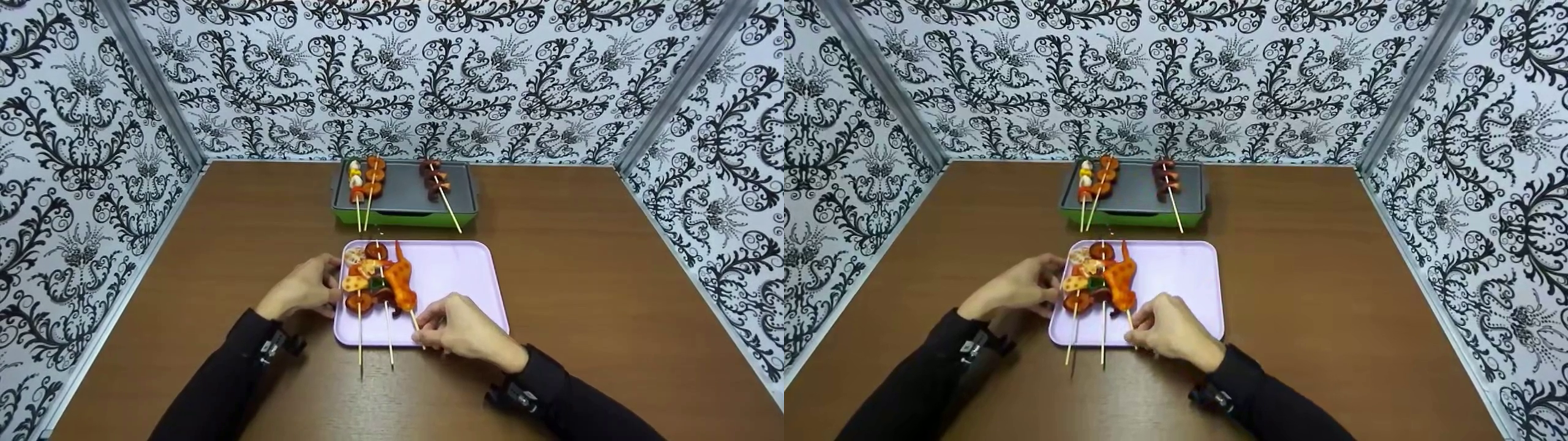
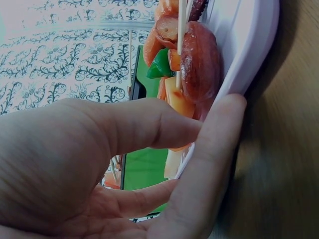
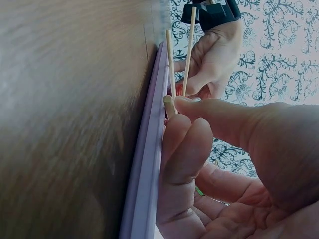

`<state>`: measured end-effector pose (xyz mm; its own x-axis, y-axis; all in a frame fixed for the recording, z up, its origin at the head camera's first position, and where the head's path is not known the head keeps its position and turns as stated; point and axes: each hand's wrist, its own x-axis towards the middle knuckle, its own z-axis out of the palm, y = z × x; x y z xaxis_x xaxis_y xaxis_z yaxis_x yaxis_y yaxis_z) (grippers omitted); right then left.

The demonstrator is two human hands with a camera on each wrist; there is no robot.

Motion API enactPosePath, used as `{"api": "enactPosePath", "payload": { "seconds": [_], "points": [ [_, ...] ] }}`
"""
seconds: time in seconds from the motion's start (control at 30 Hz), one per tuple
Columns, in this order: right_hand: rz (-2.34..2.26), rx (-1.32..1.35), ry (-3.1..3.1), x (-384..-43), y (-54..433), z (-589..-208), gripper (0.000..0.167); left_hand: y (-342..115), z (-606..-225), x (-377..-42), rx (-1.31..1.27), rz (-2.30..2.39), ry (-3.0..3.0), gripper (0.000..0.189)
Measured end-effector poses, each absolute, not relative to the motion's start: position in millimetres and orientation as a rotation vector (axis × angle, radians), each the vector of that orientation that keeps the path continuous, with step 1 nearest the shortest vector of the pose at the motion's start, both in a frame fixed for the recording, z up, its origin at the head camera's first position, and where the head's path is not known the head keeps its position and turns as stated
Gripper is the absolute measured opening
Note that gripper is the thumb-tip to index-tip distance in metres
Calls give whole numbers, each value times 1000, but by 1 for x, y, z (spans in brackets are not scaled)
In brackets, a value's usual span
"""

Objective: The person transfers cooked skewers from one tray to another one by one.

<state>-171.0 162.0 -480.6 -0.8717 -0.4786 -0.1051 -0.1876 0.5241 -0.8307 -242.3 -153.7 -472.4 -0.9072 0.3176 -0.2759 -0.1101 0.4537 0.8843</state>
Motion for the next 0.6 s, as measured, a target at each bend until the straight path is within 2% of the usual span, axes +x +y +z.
{"api": "enactPosePath", "payload": {
  "seconds": [0.27, 0.6],
  "points": [
    [-1268, -576, 2507, -173, 166, -477, 11, -154, -471, -243, 171, 1471, 2279, 67],
    [-1238, -630, 2652, -180, 173, -470, 27, -153, -472, -243, 148, 1466, 2268, 70]
  ]
}}
